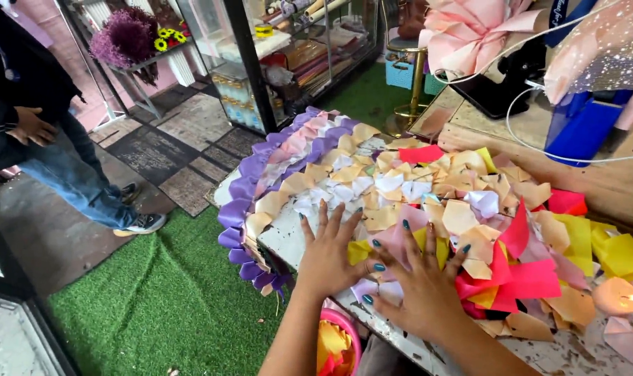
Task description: The person folds small pieces of colorful ribbon by hand on a table, repeatedly picking up individual pieces, folding them, and placing them into a growing pile. The hands work continuously with the ribbon pieces, occasionally adjusting the pile.
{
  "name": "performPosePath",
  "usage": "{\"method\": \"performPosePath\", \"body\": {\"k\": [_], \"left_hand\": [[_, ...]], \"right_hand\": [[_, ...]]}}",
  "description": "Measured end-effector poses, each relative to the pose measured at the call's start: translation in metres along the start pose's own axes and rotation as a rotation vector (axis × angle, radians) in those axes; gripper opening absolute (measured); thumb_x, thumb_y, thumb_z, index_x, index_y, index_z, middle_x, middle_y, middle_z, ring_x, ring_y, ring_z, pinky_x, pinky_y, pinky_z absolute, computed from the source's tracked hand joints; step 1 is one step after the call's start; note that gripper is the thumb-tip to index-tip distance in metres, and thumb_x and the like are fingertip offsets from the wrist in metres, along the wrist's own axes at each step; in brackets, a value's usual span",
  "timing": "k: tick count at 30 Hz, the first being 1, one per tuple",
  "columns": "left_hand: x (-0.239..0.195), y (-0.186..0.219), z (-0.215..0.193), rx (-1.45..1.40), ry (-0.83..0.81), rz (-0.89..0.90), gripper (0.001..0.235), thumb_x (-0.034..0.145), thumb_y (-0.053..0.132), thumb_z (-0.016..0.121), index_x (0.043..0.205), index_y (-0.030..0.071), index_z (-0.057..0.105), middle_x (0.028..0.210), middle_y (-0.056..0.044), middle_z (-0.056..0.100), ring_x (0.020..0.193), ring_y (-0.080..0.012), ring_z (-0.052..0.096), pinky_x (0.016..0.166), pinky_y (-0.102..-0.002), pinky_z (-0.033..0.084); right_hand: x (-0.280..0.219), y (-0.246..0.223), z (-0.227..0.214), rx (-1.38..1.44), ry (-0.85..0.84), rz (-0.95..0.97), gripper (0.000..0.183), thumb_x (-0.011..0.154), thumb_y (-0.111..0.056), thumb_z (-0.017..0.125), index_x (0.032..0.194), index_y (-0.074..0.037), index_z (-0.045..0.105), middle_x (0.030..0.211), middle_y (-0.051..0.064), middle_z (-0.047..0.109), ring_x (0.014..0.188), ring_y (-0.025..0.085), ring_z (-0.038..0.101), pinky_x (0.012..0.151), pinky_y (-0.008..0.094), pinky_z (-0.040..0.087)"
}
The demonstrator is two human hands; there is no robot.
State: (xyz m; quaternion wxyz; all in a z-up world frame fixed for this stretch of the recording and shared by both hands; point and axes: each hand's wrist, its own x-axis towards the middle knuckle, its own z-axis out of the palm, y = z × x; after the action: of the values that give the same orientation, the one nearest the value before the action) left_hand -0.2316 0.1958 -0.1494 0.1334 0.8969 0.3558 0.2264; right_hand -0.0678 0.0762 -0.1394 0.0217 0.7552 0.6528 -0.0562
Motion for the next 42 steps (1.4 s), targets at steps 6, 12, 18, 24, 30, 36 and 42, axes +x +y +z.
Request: {"method": "performPosePath", "body": {"k": [6, 12, 18, 24, 30, 36, 42], "left_hand": [[0.000, 0.001, 0.000, -0.010, -0.002, -0.005, 0.095, 0.082, 0.081, 0.043, 0.155, 0.020, 0.042, 0.164, -0.021, 0.030, 0.154, -0.0497, 0.008, 0.112, -0.079, -0.002], [-0.001, 0.000, 0.001, 0.005, 0.033, 0.018, 0.094, 0.081, 0.081, 0.045, 0.152, 0.020, 0.046, 0.161, -0.023, 0.034, 0.153, -0.0506, 0.010, 0.112, -0.079, 0.001], [-0.001, 0.001, -0.002, -0.009, 0.022, 0.015, 0.093, 0.082, 0.081, 0.043, 0.151, 0.019, 0.047, 0.162, -0.023, 0.033, 0.154, -0.0490, 0.008, 0.112, -0.079, -0.001], [-0.001, 0.001, -0.002, -0.007, 0.025, 0.027, 0.092, 0.083, 0.080, 0.043, 0.151, 0.018, 0.047, 0.162, -0.023, 0.033, 0.154, -0.0494, 0.008, 0.112, -0.079, -0.002], [-0.002, 0.002, -0.003, -0.012, 0.020, 0.025, 0.092, 0.083, 0.080, 0.042, 0.151, 0.018, 0.048, 0.162, -0.024, 0.033, 0.154, -0.0494, 0.008, 0.112, -0.079, -0.001], [-0.001, 0.000, -0.001, -0.006, 0.022, 0.027, 0.093, 0.083, 0.081, 0.042, 0.151, 0.019, 0.048, 0.162, -0.023, 0.033, 0.154, -0.0483, 0.007, 0.112, -0.079, -0.002], [-0.001, -0.001, 0.001, -0.015, 0.036, 0.037, 0.094, 0.082, 0.082, 0.041, 0.151, 0.019, 0.049, 0.161, -0.022, 0.035, 0.155, -0.0480, 0.007, 0.111, -0.080, -0.001]], "right_hand": [[0.001, 0.000, 0.001, -0.018, -0.020, 0.006, 0.087, 0.086, -0.084, 0.045, 0.160, -0.054, 0.010, 0.173, 0.006, -0.016, 0.154, 0.050, -0.018, 0.106, 0.087, 0.001], [0.002, 0.004, 0.011, -0.009, 0.093, -0.031, 0.082, 0.083, -0.079, 0.057, 0.154, -0.053, 0.027, 0.172, 0.008, -0.009, 0.154, 0.052, -0.010, 0.101, 0.091, 0.007], [-0.002, -0.001, 0.001, 0.032, -0.010, 0.013, 0.072, 0.084, -0.079, 0.051, 0.149, -0.052, 0.038, 0.173, 0.005, -0.017, 0.157, 0.050, -0.016, 0.108, 0.089, 0.002], [0.001, 0.002, 0.006, -0.024, 0.025, -0.001, 0.082, 0.085, -0.081, 0.052, 0.156, -0.057, 0.019, 0.172, 0.006, -0.015, 0.154, 0.052, -0.014, 0.104, 0.089, 0.004], [0.003, 0.005, 0.012, -0.043, 0.034, -0.002, 0.087, 0.085, -0.085, 0.047, 0.159, -0.056, 0.012, 0.172, 0.006, -0.014, 0.154, 0.052, -0.016, 0.103, 0.089, 0.002], [0.001, 0.003, 0.006, -0.033, 0.024, -0.003, 0.088, 0.085, -0.085, 0.047, 0.160, -0.054, 0.011, 0.172, 0.007, -0.012, 0.154, 0.051, -0.016, 0.104, 0.088, 0.003], [0.001, 0.001, 0.002, -0.036, 0.007, 0.000, 0.088, 0.086, -0.085, 0.045, 0.160, -0.054, 0.009, 0.172, 0.008, -0.012, 0.153, 0.052, -0.015, 0.104, 0.088, 0.003]]}}
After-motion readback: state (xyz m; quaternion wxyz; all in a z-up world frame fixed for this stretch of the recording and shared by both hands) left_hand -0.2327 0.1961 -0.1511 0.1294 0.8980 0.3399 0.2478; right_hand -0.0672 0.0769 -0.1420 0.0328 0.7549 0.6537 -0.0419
